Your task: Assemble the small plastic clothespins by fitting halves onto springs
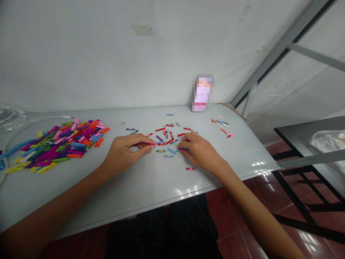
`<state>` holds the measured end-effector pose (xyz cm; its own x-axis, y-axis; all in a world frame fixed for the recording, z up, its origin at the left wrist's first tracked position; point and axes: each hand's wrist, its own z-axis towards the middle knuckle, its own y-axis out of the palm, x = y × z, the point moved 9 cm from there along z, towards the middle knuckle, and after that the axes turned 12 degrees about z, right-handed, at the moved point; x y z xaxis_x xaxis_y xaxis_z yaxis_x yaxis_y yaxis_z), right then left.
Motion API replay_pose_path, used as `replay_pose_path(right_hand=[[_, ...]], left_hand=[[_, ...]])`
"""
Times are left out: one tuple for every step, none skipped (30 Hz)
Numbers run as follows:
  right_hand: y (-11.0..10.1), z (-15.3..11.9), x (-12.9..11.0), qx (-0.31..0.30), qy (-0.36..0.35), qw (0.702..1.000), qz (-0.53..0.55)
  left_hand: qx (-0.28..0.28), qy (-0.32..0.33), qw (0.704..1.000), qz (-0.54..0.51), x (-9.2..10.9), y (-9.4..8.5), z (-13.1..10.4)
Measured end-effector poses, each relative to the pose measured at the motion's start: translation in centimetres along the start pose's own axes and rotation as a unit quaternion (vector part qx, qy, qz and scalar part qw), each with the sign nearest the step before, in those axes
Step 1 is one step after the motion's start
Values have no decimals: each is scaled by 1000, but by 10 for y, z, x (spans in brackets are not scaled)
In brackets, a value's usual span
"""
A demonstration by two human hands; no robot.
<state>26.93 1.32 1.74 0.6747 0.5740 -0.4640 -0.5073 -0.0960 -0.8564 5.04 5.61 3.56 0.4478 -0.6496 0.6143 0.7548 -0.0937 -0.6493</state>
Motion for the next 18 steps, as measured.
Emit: replay_pose_path(right_hand=[[1,0,1,0,0,1000,5],[0,0,2,5,1,1000,16],[-1,0,2,13,3,999,33],[-3,0,3,25,8,998,55],[-6,0,3,38,15,996,80],[-8,-1,2,52,23,993,103],[-12,-2,1,67,28,990,122],[-15,-2,-2,81,29,987,138],[-18,-2,-7,95,26,983,153],[-21,-2,-13,108,19,980,168],[-23,-2,-19,119,9,975,186],[-26,-2,-26,128,0,970,207],[-28,-2,-33,134,-9,964,232],[-30,-2,-40,138,-18,956,256],[-32,-2,-46,143,-27,950,277],[-34,-2,-52,150,-33,944,291],[-37,-3,-58,156,-37,941,299],[-39,-3,-63,161,-39,938,303]], left_hand=[[-1,2,1000,2,0,1,0],[1,4,1000,1,0,1,0],[3,4,1000,-1,-1,1,0],[6,3,1000,-1,-1,0,0],[9,1,1000,-1,-2,0,0],[11,1,1000,0,-2,-1,0],[13,0,1000,2,-3,-1,0],[14,0,1000,3,-3,-2,0],[13,0,1000,2,-3,-2,0],[11,-1,1000,0,-3,-1,0],[9,-1,1000,-1,-3,-1,0],[8,-1,1000,-1,-3,-1,0],[7,1,1000,0,-3,0,0],[7,4,1000,1,-3,0,0],[9,7,1000,1,-2,0,0],[9,9,1000,1,-2,-1,0],[9,11,1000,0,-2,0,0],[7,10,1000,0,-3,0,0]])
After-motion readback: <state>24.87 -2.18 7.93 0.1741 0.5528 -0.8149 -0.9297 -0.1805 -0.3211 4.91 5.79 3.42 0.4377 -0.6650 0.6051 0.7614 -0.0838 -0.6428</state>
